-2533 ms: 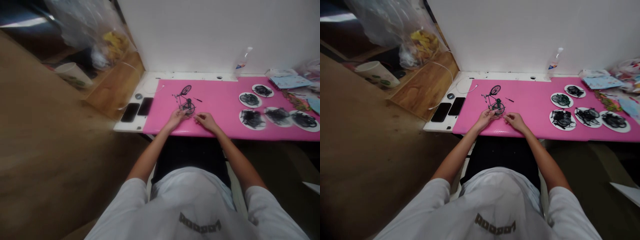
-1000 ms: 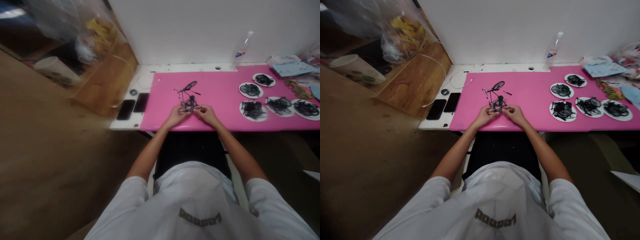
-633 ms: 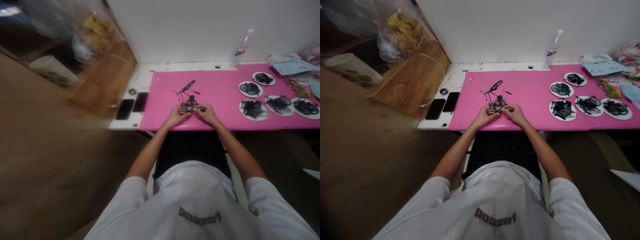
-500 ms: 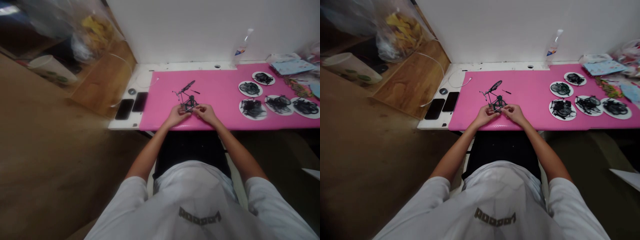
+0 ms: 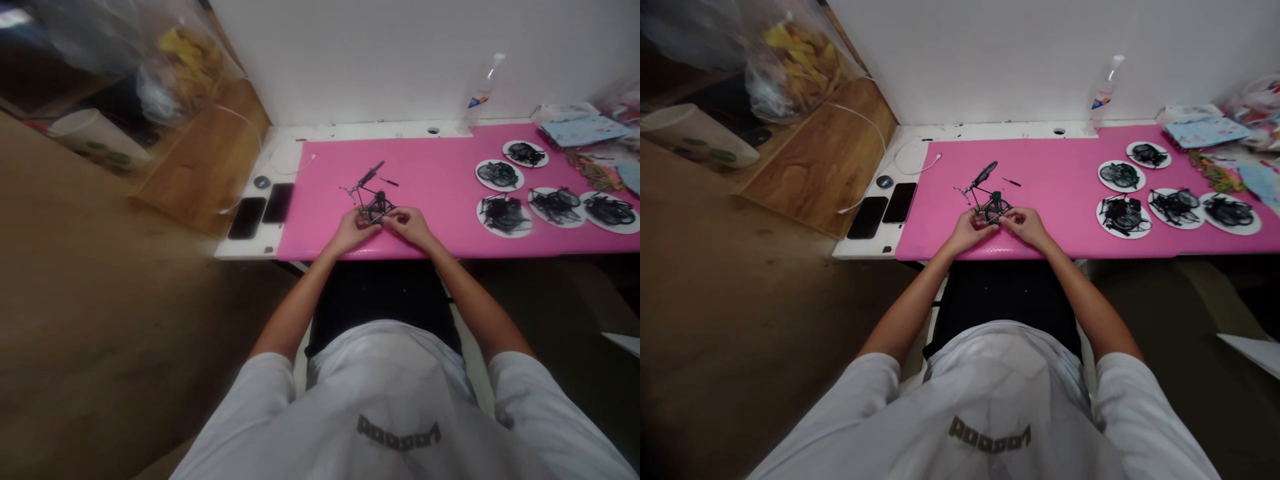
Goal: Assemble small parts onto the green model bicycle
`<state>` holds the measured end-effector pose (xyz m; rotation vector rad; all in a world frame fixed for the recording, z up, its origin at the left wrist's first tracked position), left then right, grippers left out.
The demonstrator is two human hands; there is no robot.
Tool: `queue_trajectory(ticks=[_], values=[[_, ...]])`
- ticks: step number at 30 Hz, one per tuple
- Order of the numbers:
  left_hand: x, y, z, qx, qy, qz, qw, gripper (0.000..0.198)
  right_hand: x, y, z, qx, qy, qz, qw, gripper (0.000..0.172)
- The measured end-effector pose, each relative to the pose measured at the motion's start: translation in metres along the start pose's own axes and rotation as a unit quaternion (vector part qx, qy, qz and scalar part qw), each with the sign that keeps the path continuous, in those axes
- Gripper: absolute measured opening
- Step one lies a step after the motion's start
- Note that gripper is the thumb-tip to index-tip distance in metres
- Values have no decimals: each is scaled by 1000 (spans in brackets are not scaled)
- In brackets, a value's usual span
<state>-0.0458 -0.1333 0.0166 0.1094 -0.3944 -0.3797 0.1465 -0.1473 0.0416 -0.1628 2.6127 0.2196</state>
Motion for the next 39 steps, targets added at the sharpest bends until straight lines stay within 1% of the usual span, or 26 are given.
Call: queue_trajectory(ticks=[3, 6, 9, 13, 30, 39], values=[[1, 0, 1, -2, 9, -1, 1000, 55, -1, 0, -1, -7, -9, 1, 1000, 45], [1, -1, 3, 0, 14, -1, 1000, 57, -1, 0, -2, -13, -11, -2, 1000, 45], [1, -1, 2, -1, 9, -2, 1000, 58, -1, -1, -2, -17, -17, -4, 1000, 45], [0, 0, 0, 3, 7, -5, 1000, 56, -1, -1, -2, -21, -18, -5, 1000, 44], [0, -3, 0, -14, 16, 9, 1000, 57, 0, 0, 0, -26, -43, -3, 999, 44], [3, -4, 6, -14, 22, 16, 1000, 57, -1, 0, 0, -28, -50, -4, 998, 43]])
Point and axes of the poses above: each hand's wrist, its own y-axis towards the middle knuckle, its own x-axis out of the palm, z = x × y, the point moved 5 cm from there along y, towards the middle knuckle, and after that the axes turned 15 degrees about -y, right-handed, at the moved point
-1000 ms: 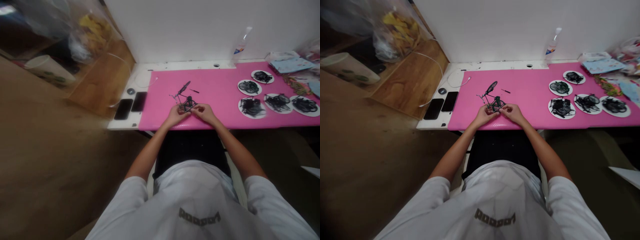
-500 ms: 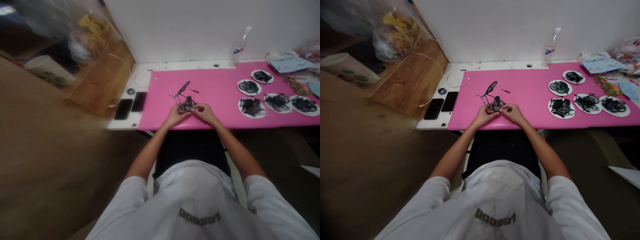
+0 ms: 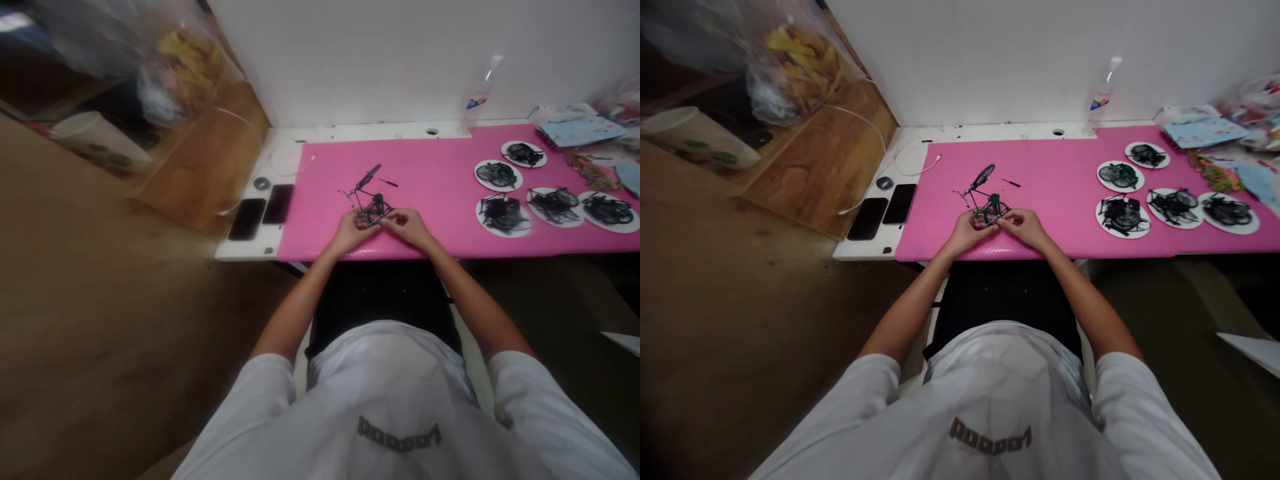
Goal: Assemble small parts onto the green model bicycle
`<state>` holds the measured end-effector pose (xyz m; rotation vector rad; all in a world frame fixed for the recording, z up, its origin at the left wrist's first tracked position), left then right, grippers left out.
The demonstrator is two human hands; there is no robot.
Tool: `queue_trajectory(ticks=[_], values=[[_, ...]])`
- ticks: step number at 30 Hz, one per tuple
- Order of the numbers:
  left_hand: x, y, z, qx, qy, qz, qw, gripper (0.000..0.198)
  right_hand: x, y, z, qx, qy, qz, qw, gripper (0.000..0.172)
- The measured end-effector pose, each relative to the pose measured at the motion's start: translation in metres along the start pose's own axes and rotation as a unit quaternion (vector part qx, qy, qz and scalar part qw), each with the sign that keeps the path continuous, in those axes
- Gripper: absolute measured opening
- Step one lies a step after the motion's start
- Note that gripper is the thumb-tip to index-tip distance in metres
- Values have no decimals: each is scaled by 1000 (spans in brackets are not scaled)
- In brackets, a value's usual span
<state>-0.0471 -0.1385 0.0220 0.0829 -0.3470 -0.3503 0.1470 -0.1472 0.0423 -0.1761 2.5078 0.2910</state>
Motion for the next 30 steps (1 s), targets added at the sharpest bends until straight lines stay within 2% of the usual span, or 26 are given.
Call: queue_trajectory(ticks=[7, 9, 12, 14, 23, 30], values=[[-9, 5, -3, 39, -24, 48, 998, 57, 0, -1, -4, -10, 39, 1, 999, 42], [-18, 9, -4, 51, -40, 91, 994, 57, 1, -1, -3, -5, 54, 3, 999, 46], [-32, 13, -7, 55, -57, 166, 983, 57, 2, -1, -1, -2, 35, -4, 999, 41], [-38, 15, -9, 60, -68, 190, 978, 57, 2, -1, -1, -10, 12, -8, 1000, 39], [-40, 17, -12, 70, -95, 189, 975, 58, 3, -3, -4, -28, -34, -16, 999, 33], [-37, 14, -8, 80, -112, 187, 973, 54, 4, -2, -4, -35, -60, -16, 997, 36]])
Point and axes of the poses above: each hand's wrist, its own y-axis towards the middle knuckle, its own x-axis out of the palm, z = x × y, the point moved 5 cm from there along y, towards the middle knuckle, and after that the axes turned 15 degrees about -y, right-handed, at the moved point
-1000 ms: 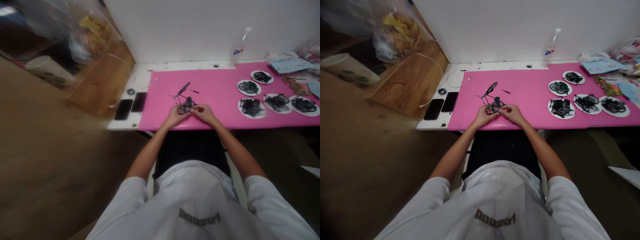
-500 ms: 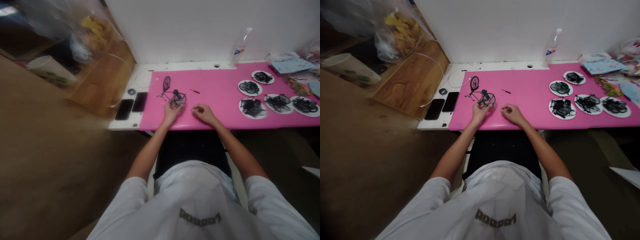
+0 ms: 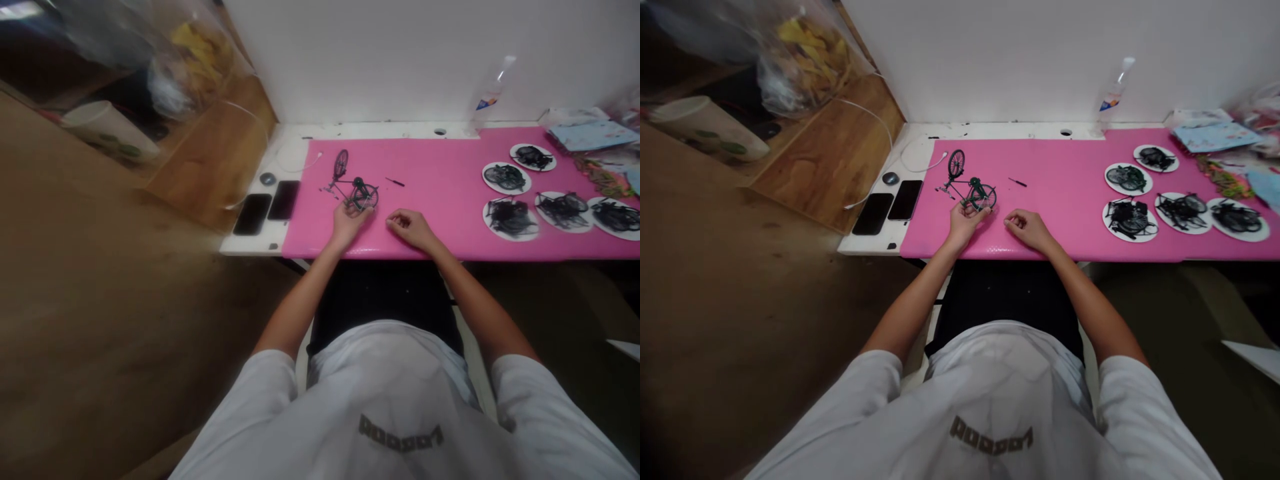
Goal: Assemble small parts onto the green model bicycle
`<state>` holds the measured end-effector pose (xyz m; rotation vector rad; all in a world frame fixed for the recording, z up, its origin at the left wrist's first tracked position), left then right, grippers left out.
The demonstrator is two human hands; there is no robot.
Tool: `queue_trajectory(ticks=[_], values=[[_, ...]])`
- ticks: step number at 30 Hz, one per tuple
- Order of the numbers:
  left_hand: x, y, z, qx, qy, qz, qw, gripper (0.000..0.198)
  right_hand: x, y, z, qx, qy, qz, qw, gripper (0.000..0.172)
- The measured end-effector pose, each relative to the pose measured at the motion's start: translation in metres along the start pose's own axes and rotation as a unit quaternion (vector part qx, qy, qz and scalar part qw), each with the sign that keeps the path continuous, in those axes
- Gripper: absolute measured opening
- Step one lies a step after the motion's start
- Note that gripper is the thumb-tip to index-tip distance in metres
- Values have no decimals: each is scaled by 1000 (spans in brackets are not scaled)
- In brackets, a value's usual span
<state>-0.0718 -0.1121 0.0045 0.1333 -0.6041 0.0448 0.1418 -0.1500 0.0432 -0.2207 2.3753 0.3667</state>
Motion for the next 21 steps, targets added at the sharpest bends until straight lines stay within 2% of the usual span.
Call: queue_trajectory(ticks=[11, 21], values=[[0, 2, -3, -2, -10, -14, 1000, 54, -1, -1, -3, 1, -21, -9, 1000, 35], [-1, 2, -3, -5, -10, -4, 1000, 49, -1, -1, -3, -1, -24, -8, 1000, 34]])
Point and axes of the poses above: each hand's wrist, its own y-axis towards the middle knuckle, its own x-axis out of the palm, z = x × y, the point moved 5 cm from there along y, towards the middle knuckle, and after that the axes turned 15 degrees about -y, right-handed, at the moved point
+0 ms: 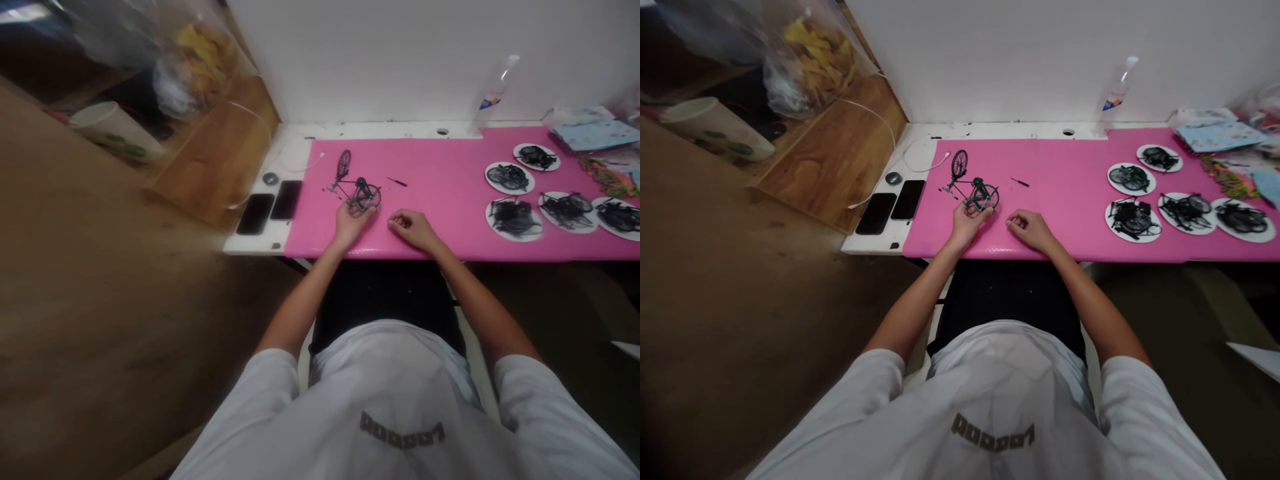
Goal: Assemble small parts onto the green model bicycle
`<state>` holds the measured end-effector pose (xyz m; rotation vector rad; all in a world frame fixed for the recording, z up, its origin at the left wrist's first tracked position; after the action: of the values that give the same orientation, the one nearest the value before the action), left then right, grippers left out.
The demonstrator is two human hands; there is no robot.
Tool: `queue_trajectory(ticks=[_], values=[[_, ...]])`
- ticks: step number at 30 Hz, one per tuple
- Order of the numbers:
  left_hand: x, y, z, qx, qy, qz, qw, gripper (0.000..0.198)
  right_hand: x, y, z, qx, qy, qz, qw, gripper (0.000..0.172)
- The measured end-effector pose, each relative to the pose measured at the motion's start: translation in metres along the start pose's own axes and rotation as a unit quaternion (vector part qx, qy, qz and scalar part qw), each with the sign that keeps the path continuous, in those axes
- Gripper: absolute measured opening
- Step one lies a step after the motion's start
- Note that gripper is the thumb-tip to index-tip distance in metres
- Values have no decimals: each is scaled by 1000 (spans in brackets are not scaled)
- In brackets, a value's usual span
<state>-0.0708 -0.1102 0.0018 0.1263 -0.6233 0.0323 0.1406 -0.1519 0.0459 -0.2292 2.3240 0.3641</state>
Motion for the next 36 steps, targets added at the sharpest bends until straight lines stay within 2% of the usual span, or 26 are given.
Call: queue_trajectory(ticks=[16, 28, 33, 36], values=[[4, -2, 2, -9, 13, -2, 1000, 45, 1, -1, 0, 2, 4, 0, 1000, 35], [3, -1, 2, -6, 13, 16, 1000, 53, 0, 0, 1, 20, 0, 9, 1000, 33], [4, -2, 3, -1, 12, 5, 1000, 55, -2, 12, 12, 38, -16, 13, 999, 30], [4, -2, 3, -2, 8, 6, 1000, 57, -8, 32, 16, 13, -61, 8, 998, 27]])
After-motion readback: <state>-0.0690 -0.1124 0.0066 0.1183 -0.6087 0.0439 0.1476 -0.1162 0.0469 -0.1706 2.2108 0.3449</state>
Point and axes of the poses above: each hand's wrist, its own y-axis towards the middle knuckle, its own x-axis out of the palm, z = x × y, the point moved 5 cm from there along y, towards the middle knuckle, and after that the axes turned 15 degrees about -y, right-handed, at the moved point
